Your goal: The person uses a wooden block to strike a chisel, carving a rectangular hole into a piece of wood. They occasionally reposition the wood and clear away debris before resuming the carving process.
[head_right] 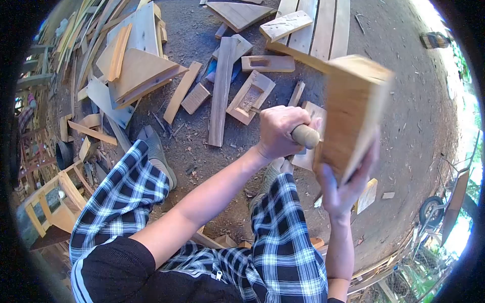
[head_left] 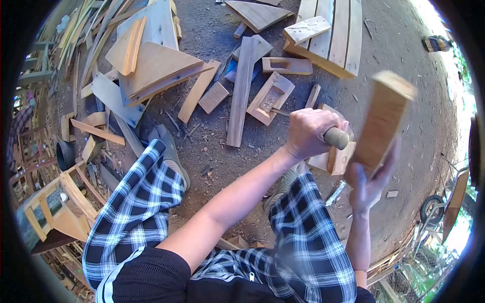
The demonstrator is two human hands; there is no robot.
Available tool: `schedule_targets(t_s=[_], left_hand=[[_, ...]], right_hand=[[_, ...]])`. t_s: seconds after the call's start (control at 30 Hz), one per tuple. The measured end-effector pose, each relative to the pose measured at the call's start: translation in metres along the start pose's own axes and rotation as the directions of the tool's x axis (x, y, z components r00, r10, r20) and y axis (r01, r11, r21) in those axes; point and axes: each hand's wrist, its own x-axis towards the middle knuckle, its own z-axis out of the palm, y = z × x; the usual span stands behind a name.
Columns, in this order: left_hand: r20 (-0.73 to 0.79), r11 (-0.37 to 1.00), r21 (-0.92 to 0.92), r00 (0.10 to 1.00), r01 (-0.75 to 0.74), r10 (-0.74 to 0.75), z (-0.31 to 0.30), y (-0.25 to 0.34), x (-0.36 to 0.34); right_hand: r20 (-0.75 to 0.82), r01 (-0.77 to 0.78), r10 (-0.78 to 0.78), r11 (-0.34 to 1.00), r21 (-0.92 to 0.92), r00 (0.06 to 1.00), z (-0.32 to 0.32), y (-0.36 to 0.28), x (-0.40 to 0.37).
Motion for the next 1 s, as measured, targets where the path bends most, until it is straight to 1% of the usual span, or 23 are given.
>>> schedule_targets(t_s=[0.03, 0.07, 0.13, 0.17, 0.2, 0.23, 0.3, 0.33, 0.37, 0.4, 0.43, 0.47, 0.5, 0.53, 0.57, 0.63, 0.67, 0.73, 0.87, 0.93, 0.97, 1.0], left_hand=[[-0.001, 1.0, 0.029, 1.0, -0.002, 0.002, 0.001, -0.001, 0.0], [-0.004, 0.999, 0.054, 1.0, -0.005, 0.006, 0.003, -0.001, 0.0], [-0.013, 1.0, 0.004, 1.0, -0.004, 0.004, 0.005, 0.0, 0.003], [-0.028, 0.999, -0.032, 1.0, -0.002, 0.001, 0.004, -0.002, 0.005], [-0.042, 0.998, -0.063, 0.999, 0.003, -0.005, 0.003, -0.004, 0.007], [-0.074, 0.994, -0.109, 0.997, 0.015, -0.024, 0.0, -0.007, 0.012], [-0.071, 0.974, -0.126, 0.977, 0.19, -0.2, -0.017, -0.011, 0.017], [-0.178, 0.967, -0.225, 0.971, 0.118, -0.16, -0.021, -0.021, 0.022], [-0.258, 0.969, -0.214, 0.95, 0.12, -0.175, -0.032, -0.031, 0.024], [-0.208, 0.873, -0.357, 0.883, 0.332, -0.421, -0.046, -0.021, 0.028], [-0.214, 0.822, -0.406, 0.833, 0.399, -0.51, -0.057, -0.023, 0.03], [-0.223, 0.772, -0.522, 0.816, 0.363, -0.534, -0.064, -0.024, 0.032], [-0.23, 0.779, -0.524, 0.823, 0.346, -0.52, -0.068, -0.025, 0.03], [-0.243, 0.786, -0.525, 0.828, 0.326, -0.505, -0.071, -0.026, 0.028], [-0.246, 0.786, -0.526, 0.827, 0.325, -0.506, -0.071, -0.029, 0.024], [-0.258, 0.832, -0.477, 0.86, 0.284, -0.441, -0.069, -0.031, 0.019], [-0.26, 0.831, -0.479, 0.858, 0.283, -0.443, -0.068, -0.032, 0.016], [-0.233, 0.863, -0.404, 0.879, 0.302, -0.417, -0.065, -0.029, 0.016], [-0.253, 0.893, -0.35, 0.889, 0.282, -0.381, -0.059, -0.026, 0.016], [-0.259, 0.963, -0.189, 0.937, 0.191, -0.237, -0.048, -0.01, 0.019], [-0.215, 0.976, -0.175, 0.963, 0.129, -0.165, -0.04, -0.008, 0.017], [-0.17, 0.985, -0.163, 0.981, 0.064, -0.092, -0.032, -0.008, 0.013]], right_hand=[[-0.051, -0.061, 0.072, 0.98, 0.191, 0.996, -0.004, 0.011, -0.009], [-0.056, -0.064, 0.076, 0.981, 0.184, 0.996, -0.008, 0.02, -0.017], [0.079, -0.196, 0.184, 0.96, 0.199, 0.98, -0.012, 0.018, -0.023], [0.072, -0.036, 0.043, 0.994, -0.101, 0.996, -0.002, 0.017, -0.021], [0.216, -0.032, 0.031, 0.999, 0.003, 0.976, 0.005, -0.004, 0.0], [0.217, -0.049, 0.049, 0.999, -0.005, 0.975, 0.005, -0.003, 0.004], [0.215, -0.083, 0.085, 0.996, -0.018, 0.973, 0.005, 0.001, 0.004], [0.16, -0.06, 0.052, 0.997, 0.042, 0.986, 0.006, 0.005, 0.004], [0.104, -0.032, 0.022, 0.994, 0.101, 0.994, 0.007, 0.008, 0.004], [0.096, -0.04, 0.03, 0.994, 0.097, 0.995, 0.006, 0.01, 0.005], [0.112, -0.014, 0.008, 0.999, 0.051, 0.994, 0.006, 0.011, 0.006], [0.131, 0.014, -0.014, 1.0, 0.006, 0.991, 0.005, 0.012, 0.007], [0.135, 0.042, -0.032, 0.997, -0.072, 0.99, 0.006, 0.016, 0.006], [0.133, 0.041, -0.031, 0.997, -0.072, 0.991, 0.007, 0.017, 0.004], [0.154, 0.007, -0.001, 0.999, -0.04, 0.988, 0.008, 0.017, 0.002], [0.178, -0.04, 0.039, 0.999, 0.001, 0.983, 0.01, 0.015, 0.001], [0.181, -0.038, 0.037, 0.999, -0.001, 0.983, 0.011, 0.015, 0.0], [0.193, -0.024, 0.028, 0.999, -0.021, 0.981, 0.011, 0.015, 0.0], [0.225, -0.031, 0.035, 0.999, -0.023, 0.974, 0.012, 0.013, 0.001], [0.187, 0.037, -0.035, 0.999, -0.007, 0.982, 0.007, 0.001, 0.007], [0.093, -0.075, 0.064, 0.99, 0.117, 0.994, 0.008, -0.015, 0.005], [0.1, -0.066, 0.054, 0.99, 0.123, 0.994, 0.004, -0.016, -0.002]])
